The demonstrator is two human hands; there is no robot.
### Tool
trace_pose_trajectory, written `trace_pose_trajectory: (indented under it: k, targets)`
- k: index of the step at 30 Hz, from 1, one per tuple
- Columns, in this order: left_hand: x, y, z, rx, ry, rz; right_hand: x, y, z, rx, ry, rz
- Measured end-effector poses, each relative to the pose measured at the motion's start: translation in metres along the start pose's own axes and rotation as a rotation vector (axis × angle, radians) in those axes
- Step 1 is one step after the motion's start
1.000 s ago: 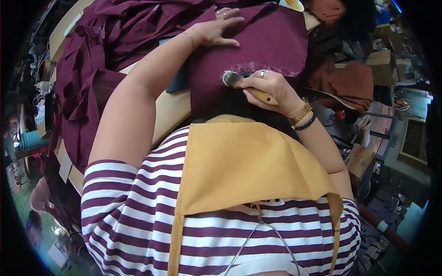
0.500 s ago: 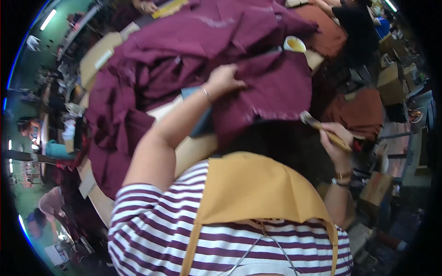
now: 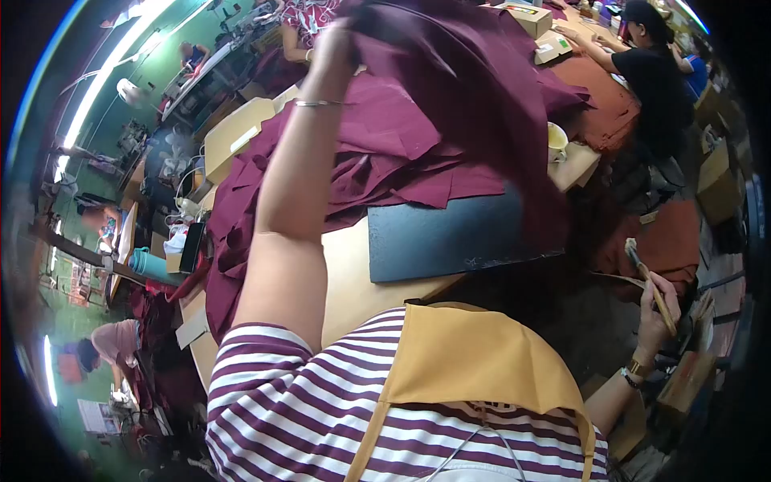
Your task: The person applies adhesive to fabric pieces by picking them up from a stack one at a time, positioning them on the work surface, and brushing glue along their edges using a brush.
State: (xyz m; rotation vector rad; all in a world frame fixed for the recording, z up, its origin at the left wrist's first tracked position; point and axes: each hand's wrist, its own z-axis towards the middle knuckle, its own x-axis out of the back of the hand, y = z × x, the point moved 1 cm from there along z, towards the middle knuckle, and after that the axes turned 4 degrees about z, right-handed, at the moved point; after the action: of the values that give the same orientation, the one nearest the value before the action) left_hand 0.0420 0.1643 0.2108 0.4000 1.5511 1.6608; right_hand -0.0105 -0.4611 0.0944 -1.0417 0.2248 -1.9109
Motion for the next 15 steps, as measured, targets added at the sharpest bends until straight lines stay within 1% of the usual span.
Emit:
trace_pose_trajectory:
  k: [1,2,3,4,5,7,8,9,10,11,12,13,15]
  targets:
    - [0.016,0.017,-0.007,-0.08,0.039,-0.04,0.002,0.001,0.001,-0.006,0.005,0.002]
    - [0.056,0.012,0.017,0.004,0.093,-0.151,0.004,0.002,0.002,-0.01,0.009,0.005]
    - [0.104,-0.008,0.047,-0.1,0.116,-0.255,0.005,0.004,0.003,-0.014,0.011,0.008]
    - [0.116,-0.009,0.03,-0.116,0.282,-0.203,0.005,0.007,0.003,0.019,0.017,-0.011]
    - [0.141,-0.027,0.027,-0.143,0.384,-0.17,0.003,0.007,0.004,0.011,0.011,-0.011]
    - [0.216,-0.089,0.046,-0.24,0.604,-0.049,-0.001,0.005,0.009,0.005,-0.009,-0.004]
    - [0.191,-0.081,-0.005,-0.215,0.708,0.005,-0.003,0.004,0.01,0.023,-0.028,-0.008]
    - [0.19,-0.089,-0.027,-0.197,0.818,0.082,-0.006,0.005,0.012,0.026,-0.04,-0.01]
    - [0.199,-0.102,-0.038,-0.044,0.993,0.281,-0.009,0.005,0.013,0.029,-0.054,-0.013]
    - [0.211,-0.117,-0.053,-0.127,0.883,0.272,-0.01,0.006,0.015,0.033,-0.066,-0.015]
    - [0.207,-0.122,-0.072,-0.201,0.848,0.277,-0.011,0.006,0.019,0.056,-0.087,0.001]
    - [0.219,-0.134,-0.081,-0.107,0.837,0.371,-0.013,0.008,0.021,0.05,-0.106,0.004]
    - [0.232,-0.15,-0.096,-0.01,0.907,0.65,-0.014,0.015,0.024,0.029,-0.135,-0.005]
